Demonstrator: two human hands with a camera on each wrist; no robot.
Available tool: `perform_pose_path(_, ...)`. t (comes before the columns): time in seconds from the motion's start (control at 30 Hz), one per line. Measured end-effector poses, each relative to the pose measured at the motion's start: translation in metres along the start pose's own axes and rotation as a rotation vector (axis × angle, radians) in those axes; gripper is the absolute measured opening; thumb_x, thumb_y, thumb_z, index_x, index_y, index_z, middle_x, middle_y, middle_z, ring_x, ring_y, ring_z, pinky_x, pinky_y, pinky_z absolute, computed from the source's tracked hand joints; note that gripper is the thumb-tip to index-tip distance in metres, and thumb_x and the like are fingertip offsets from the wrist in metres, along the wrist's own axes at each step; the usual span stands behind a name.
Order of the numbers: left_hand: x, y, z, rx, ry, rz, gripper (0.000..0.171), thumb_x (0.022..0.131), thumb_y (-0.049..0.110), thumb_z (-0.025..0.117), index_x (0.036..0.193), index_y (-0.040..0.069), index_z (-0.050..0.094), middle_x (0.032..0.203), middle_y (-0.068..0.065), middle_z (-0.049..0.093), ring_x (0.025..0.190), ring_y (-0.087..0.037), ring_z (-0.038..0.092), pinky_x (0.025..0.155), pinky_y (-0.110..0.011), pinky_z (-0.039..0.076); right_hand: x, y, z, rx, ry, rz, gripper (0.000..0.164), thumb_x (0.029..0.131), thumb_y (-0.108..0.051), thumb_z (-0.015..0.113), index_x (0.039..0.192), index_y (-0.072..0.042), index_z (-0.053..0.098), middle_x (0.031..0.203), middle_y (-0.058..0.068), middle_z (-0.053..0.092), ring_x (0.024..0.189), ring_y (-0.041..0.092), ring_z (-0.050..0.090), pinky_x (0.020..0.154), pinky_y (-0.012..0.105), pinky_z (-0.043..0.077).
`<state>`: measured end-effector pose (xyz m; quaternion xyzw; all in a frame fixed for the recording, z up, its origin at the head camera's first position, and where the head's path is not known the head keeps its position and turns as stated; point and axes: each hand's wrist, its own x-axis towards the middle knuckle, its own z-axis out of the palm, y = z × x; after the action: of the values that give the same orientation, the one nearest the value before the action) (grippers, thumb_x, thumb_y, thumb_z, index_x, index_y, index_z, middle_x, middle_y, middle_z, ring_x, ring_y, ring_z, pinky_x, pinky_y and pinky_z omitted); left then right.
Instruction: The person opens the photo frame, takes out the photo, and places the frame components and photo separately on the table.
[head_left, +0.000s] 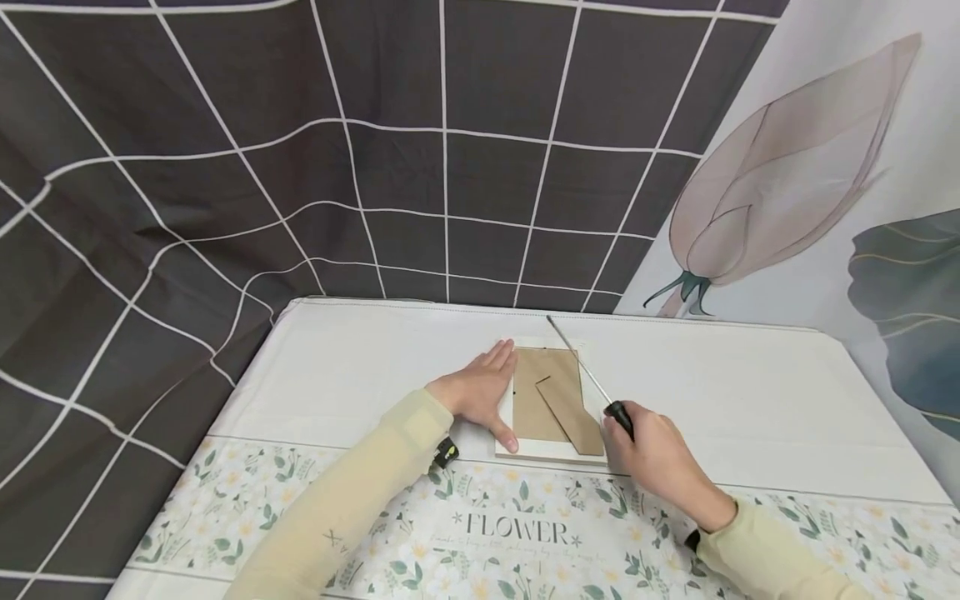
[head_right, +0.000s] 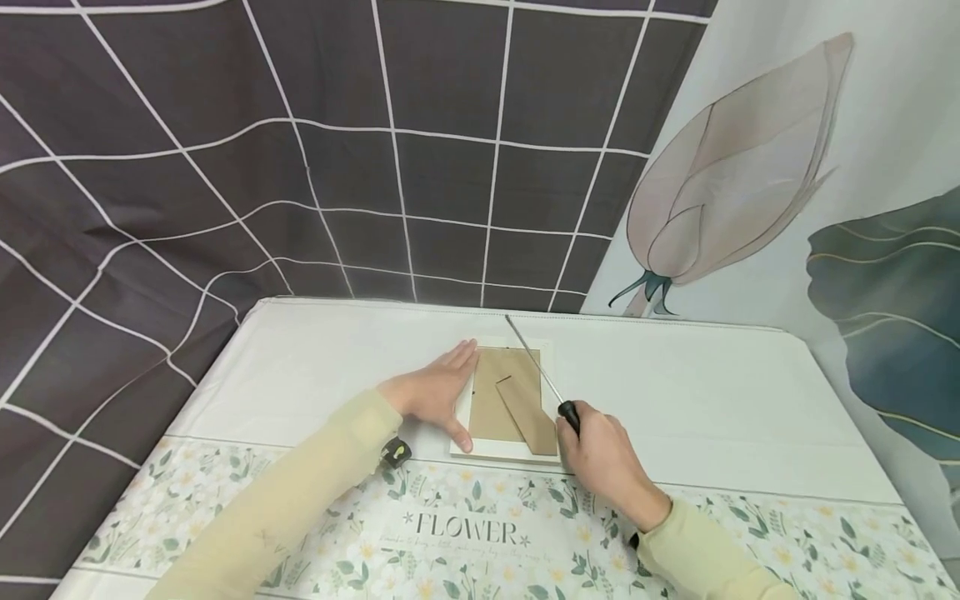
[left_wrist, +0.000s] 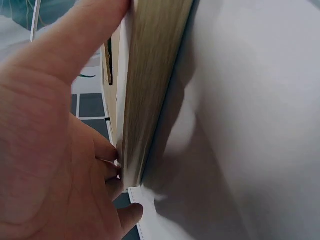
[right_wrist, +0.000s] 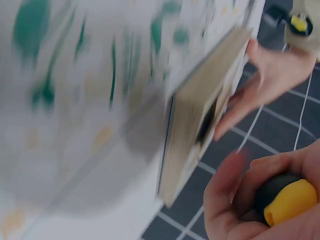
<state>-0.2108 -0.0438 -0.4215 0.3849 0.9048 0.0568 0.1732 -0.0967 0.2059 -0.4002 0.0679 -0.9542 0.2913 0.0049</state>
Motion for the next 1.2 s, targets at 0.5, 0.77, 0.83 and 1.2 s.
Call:
perform_pose_path(0.5, -0.073, 0.047, 0.007, 0.088, 0.086, 0.080, 0.110, 0.075, 0.071, 0.050, 0.144, -0.007, 0.015, 0.152, -0.024, 0.000, 0.140, -0.035, 0.000, 0.113, -0.042, 0.007, 0.049, 0.025, -0.010, -0.147, 0.072, -0.298, 0.031, 0.095, -0.017, 0.052, 0.112, 0.008, 0.057, 0.104, 0.023, 0.061, 0.101, 0.038, 0.057, 0.084, 0.051, 0.045)
perform_pose_path(0.77, -0.099, 0.087, 0.022, 0.225, 0.077, 0.053, 0.107, 0.074, 0.072, 0.048, 0.142, -0.007, 0.026, 0.150, -0.024, 0.015, 0.137, -0.039, 0.015, 0.111, -0.043, 0.020, 0.089, 0.032, -0.003, -0.205, 0.020, -0.416, 0.046, 0.095, -0.019, 0.051, 0.129, 0.012, 0.044, 0.130, 0.030, 0.047, 0.121, 0.043, 0.044, 0.101, 0.051, 0.034)
perform_pose_path(0.83, -0.103, 0.094, 0.024, 0.238, 0.076, 0.039, 0.104, 0.074, 0.071, 0.049, 0.141, -0.006, 0.030, 0.150, -0.023, 0.018, 0.137, -0.039, 0.018, 0.110, -0.043, 0.023, 0.099, 0.032, -0.001, -0.224, 0.010, -0.456, 0.045, 0.095, -0.017, 0.052, 0.128, 0.012, 0.046, 0.131, 0.028, 0.047, 0.123, 0.043, 0.042, 0.102, 0.051, 0.033)
perform_pose_path(1.2, -0.106, 0.109, 0.041, 0.320, 0.076, -0.031, 0.104, 0.074, 0.076, 0.042, 0.138, -0.006, 0.037, 0.147, -0.022, 0.028, 0.136, -0.033, 0.025, 0.108, -0.038, 0.028, 0.122, 0.035, 0.018, -0.278, -0.063, -0.515, 0.041, 0.093, -0.013, 0.054, 0.124, 0.014, 0.049, 0.123, 0.029, 0.053, 0.118, 0.040, 0.048, 0.100, 0.049, 0.036)
